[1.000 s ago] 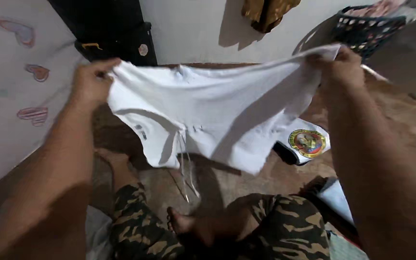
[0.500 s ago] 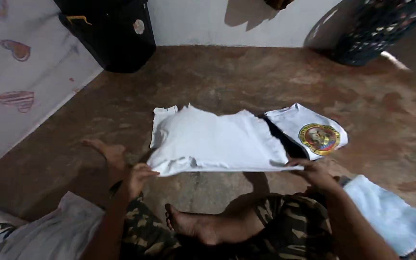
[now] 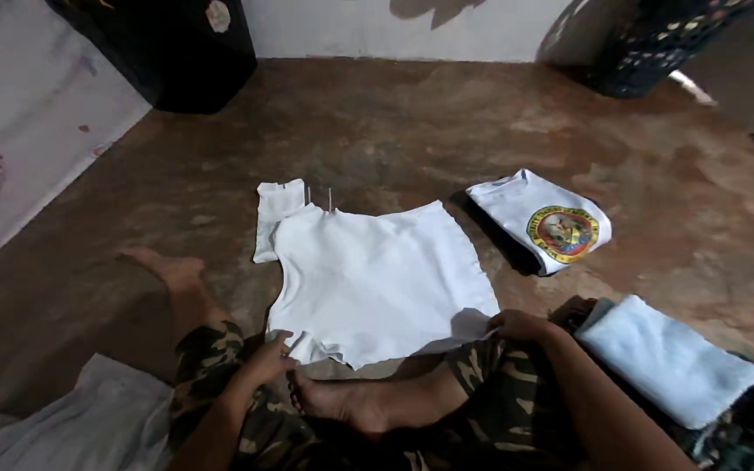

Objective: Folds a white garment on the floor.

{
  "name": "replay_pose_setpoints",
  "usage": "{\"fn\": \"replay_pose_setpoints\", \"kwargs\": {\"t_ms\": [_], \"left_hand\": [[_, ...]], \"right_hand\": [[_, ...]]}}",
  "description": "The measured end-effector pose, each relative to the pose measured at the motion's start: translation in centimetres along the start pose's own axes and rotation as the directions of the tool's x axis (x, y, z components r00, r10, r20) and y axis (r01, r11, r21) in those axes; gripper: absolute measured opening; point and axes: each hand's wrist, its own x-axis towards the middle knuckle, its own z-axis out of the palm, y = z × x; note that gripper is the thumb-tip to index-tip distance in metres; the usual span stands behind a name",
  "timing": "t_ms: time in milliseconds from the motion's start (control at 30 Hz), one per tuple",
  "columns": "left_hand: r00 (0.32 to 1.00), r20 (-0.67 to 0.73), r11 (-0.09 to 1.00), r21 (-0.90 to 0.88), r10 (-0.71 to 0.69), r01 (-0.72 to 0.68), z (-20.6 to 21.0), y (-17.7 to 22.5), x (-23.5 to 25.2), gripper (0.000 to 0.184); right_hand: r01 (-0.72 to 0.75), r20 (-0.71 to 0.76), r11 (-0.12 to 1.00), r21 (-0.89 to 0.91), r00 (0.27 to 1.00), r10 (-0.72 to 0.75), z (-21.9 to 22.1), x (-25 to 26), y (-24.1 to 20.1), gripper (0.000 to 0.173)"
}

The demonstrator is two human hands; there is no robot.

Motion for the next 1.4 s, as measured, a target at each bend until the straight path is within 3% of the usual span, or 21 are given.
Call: {"fn": "replay_pose_setpoints", "kwargs": {"t_ms": [67, 133, 267, 467, 567, 700, 767, 833, 933, 1067, 1233, 1300, 1400], "left_hand": [[0.998, -0.029, 0.995, -0.092, -0.053, 0.050, 0.6, 0.7, 0.8, 0.079], [0.999, 0.000, 0.997, -0.064, -0.049, 0.049, 0.9, 1.5, 1.0, 0.070], [0.983, 0.143, 0.979, 0.148, 0.116, -0.137, 1.0, 1.7, 0.2, 0.036], [0.956, 0.176, 0.943, 0.200, 0.233, -0.267, 0.0, 0.4, -0.6, 0.026], [0.941, 0.098, 0.943, 0.049, 0.324, -0.330, -2.6, 0.4, -0.7, 0.031], [0.956, -0.138, 0.934, -0.219, 0.258, -0.283, -6.5, 2.6, -1.1, 0.024], [0.910, -0.387, 0.845, -0.427, 0.151, -0.322, -6.6, 3.1, 1.2, 0.021], [0.835, -0.550, 0.775, -0.529, -0.003, -0.345, -5.9, 3.1, 4.5, 0.034], [0.812, -0.573, 0.841, -0.490, -0.111, -0.230, -4.9, 1.9, 7.7, 0.052], [0.869, -0.471, 0.920, -0.388, -0.153, -0.049, -4.0, 1.0, 6.5, 0.049], [0.941, -0.310, 0.969, -0.241, -0.134, 0.059, -3.9, 0.8, 5.7, 0.041], [0.914, -0.383, 0.971, -0.236, -0.132, 0.041, -3.6, 1.0, 5.7, 0.036], [0.780, -0.623, 0.942, -0.295, -0.060, -0.163, -3.5, 1.7, 5.6, 0.035]], "right_hand": [[0.006, 0.015, 1.000, -0.029, 1.000, -0.005, 0.0, 0.3, -0.5, 0.024], [0.002, 0.017, 1.000, -0.030, 1.000, -0.002, 0.2, 0.5, -0.5, 0.024], [-0.012, 0.033, 0.999, -0.043, 0.999, 0.013, 0.3, 0.8, -0.1, 0.025], [-0.083, 0.122, 0.993, -0.083, 0.988, 0.093, -0.7, 0.6, -1.0, 0.028], [-0.038, 0.039, 0.999, 0.037, 0.999, 0.037, -3.2, -0.8, -1.7, 0.030], [0.198, -0.249, 0.912, 0.358, 0.962, -0.111, -6.2, -1.0, -1.9, 0.020], [0.311, -0.454, 0.765, 0.563, 0.891, -0.028, -6.4, 0.7, -2.4, 0.018], [0.391, -0.581, 0.608, 0.691, 0.801, 0.146, -5.4, 4.0, -2.7, 0.028], [0.279, -0.561, 0.683, 0.674, 0.796, 0.228, -3.1, 7.7, -1.9, 0.055], [0.143, -0.473, 0.777, 0.613, 0.855, 0.216, -3.6, 7.7, -1.9, 0.053], [0.020, -0.420, 0.875, 0.484, 0.882, 0.212, -3.9, 7.9, -1.3, 0.051], [0.015, -0.434, 0.882, 0.471, 0.874, 0.217, -3.7, 8.4, -1.1, 0.046], [0.177, -0.538, 0.795, 0.580, 0.816, 0.211, -3.8, 7.4, -2.0, 0.046]]}}
